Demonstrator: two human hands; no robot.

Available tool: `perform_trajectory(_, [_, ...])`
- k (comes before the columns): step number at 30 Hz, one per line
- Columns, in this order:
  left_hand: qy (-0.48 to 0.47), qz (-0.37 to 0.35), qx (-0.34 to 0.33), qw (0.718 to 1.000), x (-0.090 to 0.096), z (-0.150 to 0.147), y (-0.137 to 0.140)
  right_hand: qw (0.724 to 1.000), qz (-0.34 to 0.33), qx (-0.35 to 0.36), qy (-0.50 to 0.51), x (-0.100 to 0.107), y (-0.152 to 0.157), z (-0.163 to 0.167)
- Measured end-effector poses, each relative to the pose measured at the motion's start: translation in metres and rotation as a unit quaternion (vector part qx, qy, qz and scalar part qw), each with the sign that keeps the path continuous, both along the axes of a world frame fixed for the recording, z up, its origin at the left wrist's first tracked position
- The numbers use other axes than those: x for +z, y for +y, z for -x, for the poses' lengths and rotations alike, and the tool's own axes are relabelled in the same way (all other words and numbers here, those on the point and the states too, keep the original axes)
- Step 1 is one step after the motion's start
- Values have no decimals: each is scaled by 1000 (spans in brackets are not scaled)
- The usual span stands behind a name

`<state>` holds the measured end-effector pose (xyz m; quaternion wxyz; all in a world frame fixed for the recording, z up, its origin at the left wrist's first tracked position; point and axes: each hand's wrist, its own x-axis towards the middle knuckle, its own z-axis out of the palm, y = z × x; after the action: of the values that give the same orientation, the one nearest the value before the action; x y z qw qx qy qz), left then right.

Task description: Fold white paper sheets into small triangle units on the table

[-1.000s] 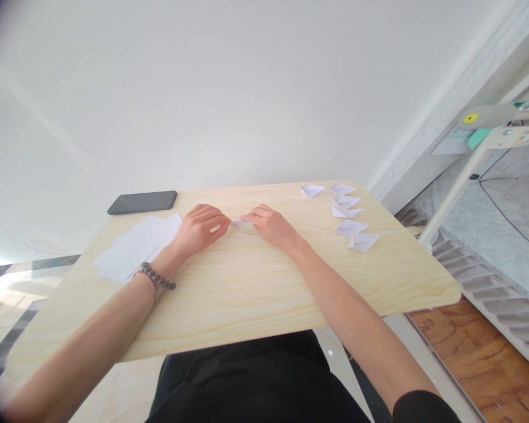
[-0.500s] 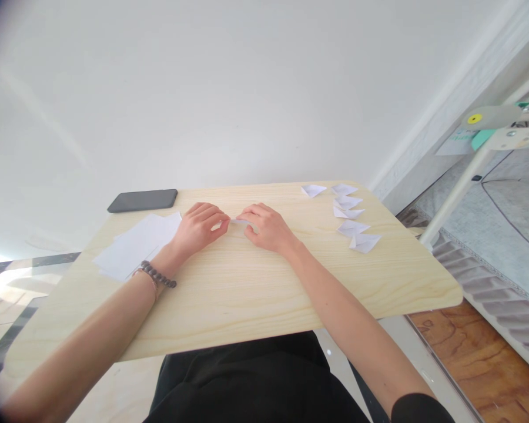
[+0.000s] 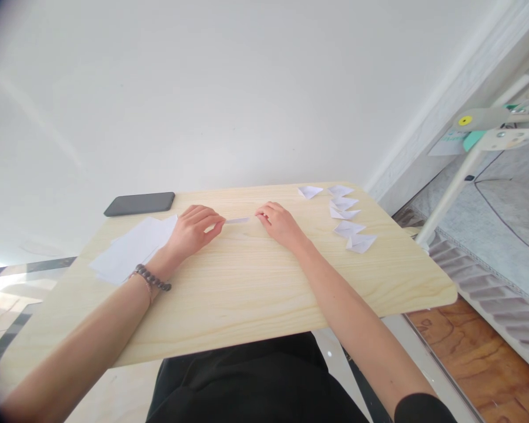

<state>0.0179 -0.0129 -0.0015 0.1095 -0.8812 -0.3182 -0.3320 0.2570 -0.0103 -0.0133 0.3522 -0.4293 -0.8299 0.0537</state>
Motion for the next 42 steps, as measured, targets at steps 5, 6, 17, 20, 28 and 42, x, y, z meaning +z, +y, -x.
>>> perform_trajectory(5, [4, -1, -4, 1000, -2, -3, 0, 999, -21, 30, -5, 1, -10, 23])
perform_trajectory(6, [7, -2, -9, 1000, -2, -4, 1, 998, -35, 40, -20, 1, -11, 28])
perform_trajectory(17, [11, -19, 5, 1000, -1, -2, 2, 992, -90, 12, -91, 2, 1, 13])
perform_trajectory(20, [18, -22, 6, 1000, -2, 1, 3, 992, -92, 10, -88, 1, 4, 6])
perform_trajectory(28, [-2, 88, 76, 993, -5, -3, -1, 987, -116, 16, -110, 0, -1, 13])
perform_trajectory(42, [92, 140, 43, 985, -7, -9, -7, 995, 34, -47, -83, -11, -7, 21])
